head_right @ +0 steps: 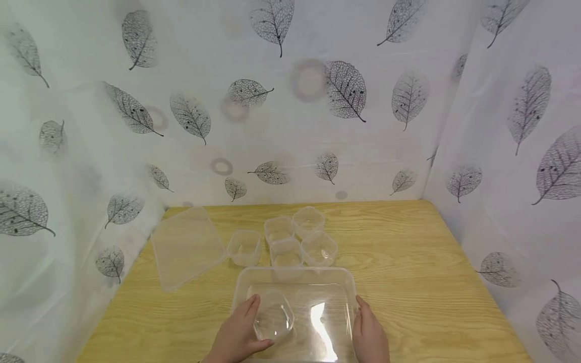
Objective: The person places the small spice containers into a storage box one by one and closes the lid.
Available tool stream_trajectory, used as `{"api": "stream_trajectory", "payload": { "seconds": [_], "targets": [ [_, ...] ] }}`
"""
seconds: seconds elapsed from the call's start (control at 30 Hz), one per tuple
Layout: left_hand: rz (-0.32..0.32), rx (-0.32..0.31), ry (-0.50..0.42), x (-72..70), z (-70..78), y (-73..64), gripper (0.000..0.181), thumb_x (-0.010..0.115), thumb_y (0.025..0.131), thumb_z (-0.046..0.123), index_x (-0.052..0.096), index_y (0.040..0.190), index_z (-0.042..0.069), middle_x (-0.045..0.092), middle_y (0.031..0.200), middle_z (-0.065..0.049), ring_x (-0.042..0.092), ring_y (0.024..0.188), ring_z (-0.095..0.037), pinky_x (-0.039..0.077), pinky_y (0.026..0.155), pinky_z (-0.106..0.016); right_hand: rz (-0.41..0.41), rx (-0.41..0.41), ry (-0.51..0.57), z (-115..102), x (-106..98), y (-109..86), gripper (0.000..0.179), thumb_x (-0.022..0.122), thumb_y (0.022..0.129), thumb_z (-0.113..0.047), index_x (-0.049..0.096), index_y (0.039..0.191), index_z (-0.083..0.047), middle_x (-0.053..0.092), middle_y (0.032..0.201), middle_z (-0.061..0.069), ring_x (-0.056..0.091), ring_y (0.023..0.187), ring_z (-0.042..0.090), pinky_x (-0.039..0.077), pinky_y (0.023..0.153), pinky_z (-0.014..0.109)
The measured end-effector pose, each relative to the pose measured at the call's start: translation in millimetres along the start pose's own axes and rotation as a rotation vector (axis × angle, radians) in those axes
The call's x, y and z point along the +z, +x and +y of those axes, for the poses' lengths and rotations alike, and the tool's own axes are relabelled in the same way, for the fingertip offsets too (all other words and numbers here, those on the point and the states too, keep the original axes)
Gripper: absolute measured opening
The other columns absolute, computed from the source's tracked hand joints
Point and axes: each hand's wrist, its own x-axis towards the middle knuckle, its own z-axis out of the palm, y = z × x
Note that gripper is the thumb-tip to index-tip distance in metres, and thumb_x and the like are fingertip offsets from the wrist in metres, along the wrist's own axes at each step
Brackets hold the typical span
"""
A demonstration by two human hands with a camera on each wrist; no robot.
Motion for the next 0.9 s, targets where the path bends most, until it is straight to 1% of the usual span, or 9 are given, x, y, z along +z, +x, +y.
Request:
{"api": "stream_trajectory", "payload": {
  "seconds": [0.1,0.2,0.27,0.4,0.53,0.6,0.73,0.83,0.9],
  "targets": [
    [-0.065,-0.011,0.027,-2.9,2.7,1.6,0.096,0.066,0.065,0.057,0.038,0.125,-0.012,0.043,0.125,-0.025,0.045,0.111,-0.034,0.043,0.085,-0.041,0.004,-0.011,0.001,1,0,-0.1,0.033,0.034,0.092,-0.003,0.04,0.123,0.005,0.059,0.098,0.025,0.046,0.053,0.013,0.033,0.042,0.024],
    [-0.095,-0.02,0.029,-5.7,4.6,1.8,0.094,0.065,0.067,0.056,0.037,0.126,-0.013,0.04,0.127,-0.025,0.043,0.112,-0.034,0.042,0.086,-0.042,0.006,-0.02,-0.002,2,0,-0.3,0.033,0.034,0.092,-0.003,0.04,0.123,0.006,0.06,0.097,0.025,0.05,0.057,0.015,0.034,0.043,0.025],
    [-0.103,-0.019,0.032,-6.7,4.8,1.8,0.094,0.065,0.068,0.054,0.036,0.127,-0.013,0.039,0.129,-0.026,0.042,0.113,-0.034,0.041,0.087,-0.041,0.014,-0.025,-0.006,2,0,-0.1,0.033,0.034,0.092,-0.003,0.041,0.123,0.005,0.06,0.096,0.025,0.052,0.06,0.017,0.036,0.044,0.026],
    [-0.1,-0.005,0.021,-8.7,3.7,2.2,0.092,0.067,0.069,0.051,0.034,0.127,-0.013,0.037,0.129,-0.027,0.041,0.114,-0.034,0.04,0.088,-0.041,0.055,-0.064,-0.014,3,1,0.2,0.032,0.037,0.091,-0.002,0.043,0.121,0.005,0.061,0.094,0.024,0.059,0.067,0.028,0.046,0.054,0.038],
    [-0.103,0.001,-0.022,-12.8,3.1,2.1,0.092,0.068,0.069,0.048,0.033,0.127,-0.014,0.036,0.13,-0.028,0.038,0.116,-0.035,0.038,0.09,-0.042,0.076,-0.093,-0.015,3,1,0.3,0.031,0.038,0.09,-0.001,0.044,0.12,0.006,0.061,0.093,0.024,0.06,0.079,0.035,0.047,0.06,0.045],
    [-0.114,-0.002,-0.03,-15.8,3.1,1.5,0.091,0.067,0.07,0.047,0.033,0.127,-0.015,0.036,0.13,-0.028,0.038,0.117,-0.035,0.037,0.091,-0.042,0.061,-0.083,-0.013,3,1,0.5,0.031,0.037,0.091,-0.002,0.043,0.121,0.006,0.061,0.094,0.024,0.06,0.076,0.034,0.046,0.056,0.04],
    [-0.111,0.016,0.0,-23.2,3.3,0.7,0.087,0.067,0.07,0.047,0.038,0.124,-0.015,0.041,0.125,-0.028,0.042,0.113,-0.034,0.041,0.087,-0.039,0.019,-0.061,-0.007,4,2,0.6,0.032,0.034,0.092,-0.003,0.041,0.122,0.007,0.059,0.097,0.026,0.054,0.058,0.021,0.038,0.046,0.027],
    [-0.083,0.057,0.041,-27.6,3.0,1.7,0.083,0.069,0.069,0.045,0.043,0.121,-0.014,0.047,0.119,-0.026,0.047,0.107,-0.032,0.045,0.082,-0.036,0.007,-0.061,-0.003,5,2,0.3,0.033,0.033,0.093,-0.003,0.04,0.123,0.007,0.058,0.098,0.027,0.042,0.049,0.013,0.034,0.042,0.024],
    [-0.069,0.088,0.068,-29.5,2.7,3.3,0.079,0.071,0.067,0.043,0.046,0.118,-0.013,0.05,0.115,-0.024,0.049,0.103,-0.031,0.047,0.08,-0.034,0.021,-0.073,-0.009,6,3,0.0,0.032,0.034,0.092,-0.003,0.041,0.122,0.007,0.059,0.097,0.027,0.043,0.051,0.012,0.034,0.043,0.025]
  ]
}}
